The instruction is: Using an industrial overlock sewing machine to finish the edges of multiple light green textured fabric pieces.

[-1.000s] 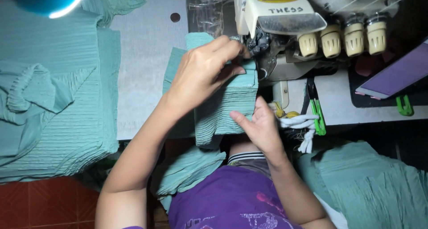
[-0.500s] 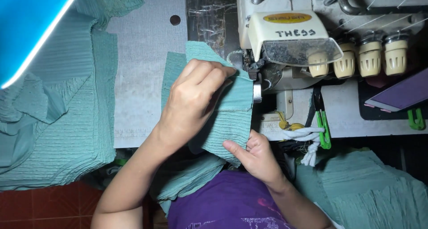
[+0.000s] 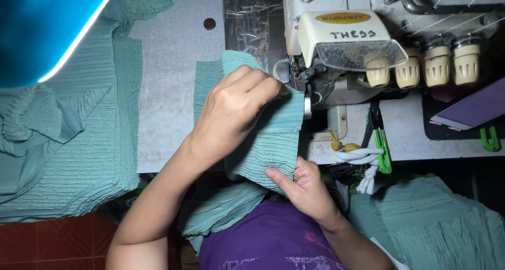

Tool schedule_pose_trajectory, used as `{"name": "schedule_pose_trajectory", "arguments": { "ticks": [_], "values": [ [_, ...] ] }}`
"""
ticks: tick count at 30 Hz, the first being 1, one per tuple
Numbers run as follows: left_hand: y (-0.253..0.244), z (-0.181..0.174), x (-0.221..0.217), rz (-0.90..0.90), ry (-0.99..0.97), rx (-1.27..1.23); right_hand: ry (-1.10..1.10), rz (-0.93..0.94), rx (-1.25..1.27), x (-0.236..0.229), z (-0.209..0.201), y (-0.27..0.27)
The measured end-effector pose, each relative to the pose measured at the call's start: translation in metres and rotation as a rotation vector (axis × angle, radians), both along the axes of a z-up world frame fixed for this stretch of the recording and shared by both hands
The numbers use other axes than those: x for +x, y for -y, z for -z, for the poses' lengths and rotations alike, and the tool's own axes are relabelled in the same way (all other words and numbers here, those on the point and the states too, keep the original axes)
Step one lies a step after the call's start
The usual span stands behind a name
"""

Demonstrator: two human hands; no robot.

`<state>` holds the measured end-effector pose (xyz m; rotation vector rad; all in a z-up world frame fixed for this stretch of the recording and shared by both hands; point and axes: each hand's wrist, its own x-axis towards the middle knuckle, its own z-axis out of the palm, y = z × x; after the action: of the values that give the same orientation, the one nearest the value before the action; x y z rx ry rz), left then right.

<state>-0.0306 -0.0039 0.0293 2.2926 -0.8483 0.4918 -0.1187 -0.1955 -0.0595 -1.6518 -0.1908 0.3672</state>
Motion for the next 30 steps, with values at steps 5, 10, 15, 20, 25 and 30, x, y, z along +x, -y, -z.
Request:
{"name": "schedule_pose_trajectory", "arguments": {
  "ticks": [5, 10, 15, 20, 25, 30],
  "values": [
    [0.0, 0.009, 0.004, 0.011, 0.116, 0.146, -0.003, 0.016, -0.014, 0.001, -0.003, 0.001],
    [0.025, 0.0, -0.023, -0.147, 0.427, 0.4, 0.054, 0.036, -0.052, 0.002, 0.0, 0.011],
    [0.041, 0.005, -0.049, -0.404, 0.26, 0.597, 0.02, 0.064, 0.069, 0.003, -0.008, 0.016],
    [0.036, 0.011, -0.046, -0.33, 0.189, 0.436, 0.06, 0.068, 0.078, 0.007, -0.019, 0.013],
    [0.028, 0.015, -0.043, -0.263, 0.173, 0.355, 0.071, 0.068, 0.03, 0.005, -0.019, 0.013],
    [0.015, 0.008, -0.031, -0.029, 0.074, -0.109, -0.007, 0.065, 0.177, 0.002, -0.022, 0.011]
  ]
}}
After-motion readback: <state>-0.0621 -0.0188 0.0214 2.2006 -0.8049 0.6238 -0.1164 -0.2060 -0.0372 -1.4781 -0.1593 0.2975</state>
